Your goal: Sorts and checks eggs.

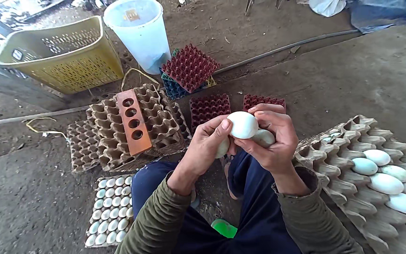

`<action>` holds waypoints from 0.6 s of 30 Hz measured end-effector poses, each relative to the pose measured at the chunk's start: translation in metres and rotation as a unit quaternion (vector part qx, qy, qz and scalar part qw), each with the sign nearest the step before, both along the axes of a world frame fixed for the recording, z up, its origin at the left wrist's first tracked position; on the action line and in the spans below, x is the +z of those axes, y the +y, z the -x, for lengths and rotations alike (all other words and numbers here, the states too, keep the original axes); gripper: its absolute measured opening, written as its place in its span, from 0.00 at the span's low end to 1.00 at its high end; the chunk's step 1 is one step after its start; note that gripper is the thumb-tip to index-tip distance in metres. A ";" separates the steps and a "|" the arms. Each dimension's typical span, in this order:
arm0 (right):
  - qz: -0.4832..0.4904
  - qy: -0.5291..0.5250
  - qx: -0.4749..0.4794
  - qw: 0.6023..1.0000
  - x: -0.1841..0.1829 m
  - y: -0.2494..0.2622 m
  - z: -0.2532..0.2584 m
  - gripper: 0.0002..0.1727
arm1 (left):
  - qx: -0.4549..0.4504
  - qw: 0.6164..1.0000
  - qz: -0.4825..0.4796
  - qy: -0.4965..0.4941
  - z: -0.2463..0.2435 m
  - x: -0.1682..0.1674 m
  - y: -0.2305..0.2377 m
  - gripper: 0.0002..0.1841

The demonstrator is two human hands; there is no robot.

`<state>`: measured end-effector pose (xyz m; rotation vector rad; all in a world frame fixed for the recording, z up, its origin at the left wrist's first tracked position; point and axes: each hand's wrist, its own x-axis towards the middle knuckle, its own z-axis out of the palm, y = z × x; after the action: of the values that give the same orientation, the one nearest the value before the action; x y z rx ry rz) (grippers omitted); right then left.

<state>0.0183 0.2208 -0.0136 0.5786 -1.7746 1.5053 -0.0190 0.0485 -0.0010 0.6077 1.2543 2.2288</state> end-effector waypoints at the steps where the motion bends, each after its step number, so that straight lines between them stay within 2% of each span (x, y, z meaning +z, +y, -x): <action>1: 0.005 -0.004 -0.001 1.000 0.000 0.000 -0.001 0.27 | -0.002 1.000 -0.002 0.010 0.001 0.000 -0.002 0.18; 9: 0.035 -0.024 0.023 0.999 -0.001 0.002 -0.005 0.25 | 0.010 0.992 0.023 0.121 -0.004 0.003 -0.012 0.23; 18: 0.022 0.011 0.046 0.999 0.001 0.002 -0.007 0.25 | 0.033 0.990 0.018 0.133 -0.002 0.005 -0.016 0.23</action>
<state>0.0256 0.2226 -0.0125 0.6596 -1.7142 1.5909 -0.0168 0.0321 0.0039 0.8843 1.4581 2.2277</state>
